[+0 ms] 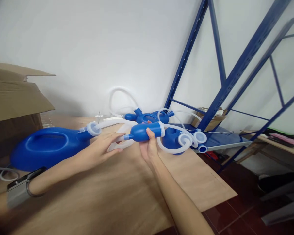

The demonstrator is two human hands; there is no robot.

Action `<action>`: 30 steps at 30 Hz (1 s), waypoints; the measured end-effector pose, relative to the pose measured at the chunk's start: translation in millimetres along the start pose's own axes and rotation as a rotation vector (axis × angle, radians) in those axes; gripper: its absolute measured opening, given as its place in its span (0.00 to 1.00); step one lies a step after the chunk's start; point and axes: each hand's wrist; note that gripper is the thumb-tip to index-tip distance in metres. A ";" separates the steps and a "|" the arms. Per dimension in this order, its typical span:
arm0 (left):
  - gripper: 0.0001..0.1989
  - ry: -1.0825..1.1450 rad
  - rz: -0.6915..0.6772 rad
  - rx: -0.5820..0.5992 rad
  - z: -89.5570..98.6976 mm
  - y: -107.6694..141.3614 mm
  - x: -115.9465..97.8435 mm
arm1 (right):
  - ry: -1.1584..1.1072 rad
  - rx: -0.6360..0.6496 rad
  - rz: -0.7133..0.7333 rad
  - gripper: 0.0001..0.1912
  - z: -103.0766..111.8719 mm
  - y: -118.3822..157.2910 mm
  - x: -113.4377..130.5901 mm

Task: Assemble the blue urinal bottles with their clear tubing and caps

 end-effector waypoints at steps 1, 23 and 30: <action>0.23 -0.059 -0.033 -0.031 -1.3 0.3 6.1 | -0.012 -0.022 -0.011 0.30 0.4 -1.3 -0.8; 0.53 0.232 0.140 0.311 26.5 8.9 39.0 | -0.224 -0.074 -0.014 0.27 12.7 -14.6 9.3; 0.30 0.332 0.288 0.506 26.2 13.9 42.1 | -0.250 -0.091 -0.028 0.26 15.1 -17.0 9.4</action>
Point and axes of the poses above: each hand's wrist, its own y-axis away from the middle knuckle, its own z-axis out of the back of the hand, x = y × z, and after that the axes turned 10 degrees about x, right-handed
